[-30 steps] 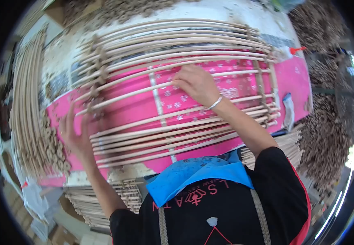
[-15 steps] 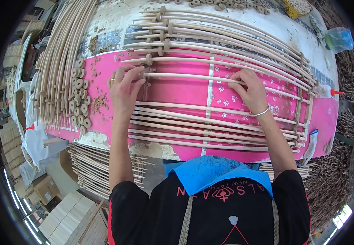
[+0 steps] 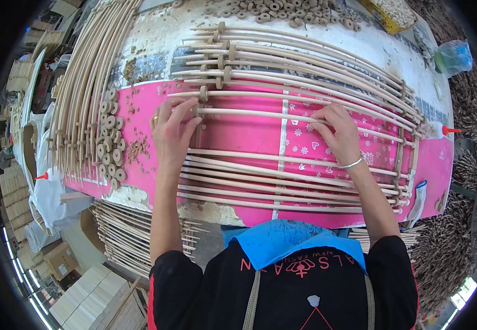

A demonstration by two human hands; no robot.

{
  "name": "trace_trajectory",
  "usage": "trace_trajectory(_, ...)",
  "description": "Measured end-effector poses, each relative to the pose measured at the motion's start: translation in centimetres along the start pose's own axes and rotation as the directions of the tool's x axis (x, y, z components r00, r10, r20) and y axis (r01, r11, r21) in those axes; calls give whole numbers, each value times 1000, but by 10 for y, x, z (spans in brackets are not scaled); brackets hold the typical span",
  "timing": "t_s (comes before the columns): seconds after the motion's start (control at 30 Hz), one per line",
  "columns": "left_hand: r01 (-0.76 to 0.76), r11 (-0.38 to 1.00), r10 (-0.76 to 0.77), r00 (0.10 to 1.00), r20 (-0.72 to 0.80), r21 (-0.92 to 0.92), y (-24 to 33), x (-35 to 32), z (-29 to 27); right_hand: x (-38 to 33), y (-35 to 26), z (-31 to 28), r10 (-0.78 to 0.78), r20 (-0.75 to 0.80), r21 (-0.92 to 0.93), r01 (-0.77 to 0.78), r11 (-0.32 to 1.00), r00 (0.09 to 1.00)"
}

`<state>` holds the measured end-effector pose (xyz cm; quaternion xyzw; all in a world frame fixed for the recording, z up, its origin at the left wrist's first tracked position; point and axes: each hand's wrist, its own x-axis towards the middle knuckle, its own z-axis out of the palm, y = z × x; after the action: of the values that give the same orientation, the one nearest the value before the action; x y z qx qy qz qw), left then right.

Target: Assembling a wooden structure by applying glue to rods and sliding wooden rings into place.

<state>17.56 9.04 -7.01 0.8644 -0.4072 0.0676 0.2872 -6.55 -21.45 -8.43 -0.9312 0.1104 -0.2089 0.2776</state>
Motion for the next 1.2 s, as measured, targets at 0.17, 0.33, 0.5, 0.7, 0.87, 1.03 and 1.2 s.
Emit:
trace_trajectory(0.17,-40,997,16,934,-358,-61,7,9,-25,32,-15,-38,-21,-59,-49,18,999,998)
trace_trajectory(0.33,102,985,-139,946,-294,-137,1,3,-23,71,33,-57,17,-165,34,-12,999,986)
trace_trajectory(0.5,169,971,-207,950,-236,-170,-4,-12,-16,87,76,-61,83,-77,-16,-85,996,994)
trace_trajectory(0.7,230,956,-265,944,-197,-183,-13,-18,-14,94,93,-54,87,-81,-52,-91,994,993)
trace_trajectory(0.87,254,947,-290,940,-180,-195,-19,-20,-8,95,98,-50,86,-59,-56,-89,994,995)
trace_trajectory(1.03,268,945,-302,936,-183,-188,-21,-23,-13,99,106,-45,134,-37,-81,-136,987,990)
trace_trajectory(1.2,308,931,-354,893,-277,-195,-47,-23,-33,95,119,-45,87,-35,-68,-89,994,996)
